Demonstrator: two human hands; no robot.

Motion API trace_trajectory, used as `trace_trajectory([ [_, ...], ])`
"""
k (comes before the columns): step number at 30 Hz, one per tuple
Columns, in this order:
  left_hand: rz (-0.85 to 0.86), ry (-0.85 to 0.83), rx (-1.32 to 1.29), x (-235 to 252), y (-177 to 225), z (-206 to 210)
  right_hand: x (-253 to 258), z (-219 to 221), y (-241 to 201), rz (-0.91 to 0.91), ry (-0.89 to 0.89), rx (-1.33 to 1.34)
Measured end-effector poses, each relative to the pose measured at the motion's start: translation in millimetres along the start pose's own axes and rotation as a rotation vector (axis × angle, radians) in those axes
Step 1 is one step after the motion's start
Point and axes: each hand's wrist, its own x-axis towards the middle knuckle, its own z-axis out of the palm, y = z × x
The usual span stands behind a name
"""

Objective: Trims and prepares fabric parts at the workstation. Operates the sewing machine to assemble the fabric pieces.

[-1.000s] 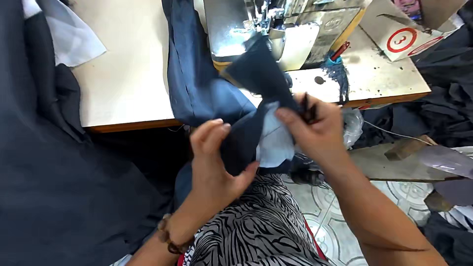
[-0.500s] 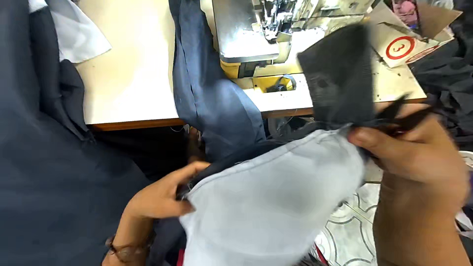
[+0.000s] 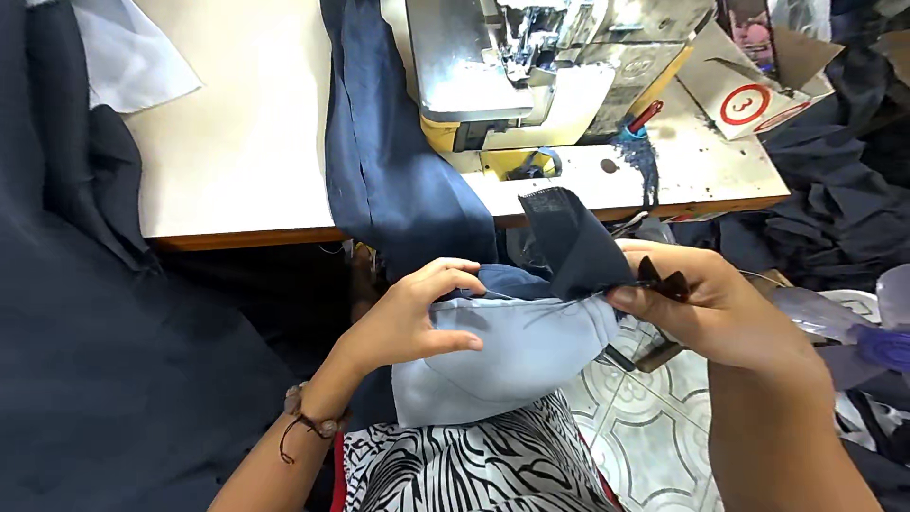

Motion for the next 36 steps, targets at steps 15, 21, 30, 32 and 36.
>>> trace_trajectory([
  [15,0.089,-0.122,-0.256,10,-7,12,-10,7,20,0.09,0.063,0.058],
  [21,0.046,-0.133,-0.391,8,-4,16,-14,12,29,0.136,0.134,-0.057],
  [30,-0.152,-0.142,-0.244,-4,-9,14,-15,16,38,0.157,0.165,-0.025],
  [32,-0.169,-0.144,-0.188,-9,-16,13,-16,16,39,0.162,0.178,-0.006],
  [36,-0.248,-0.149,-0.029,-21,-31,13,-19,16,41,0.174,0.227,0.0],
])
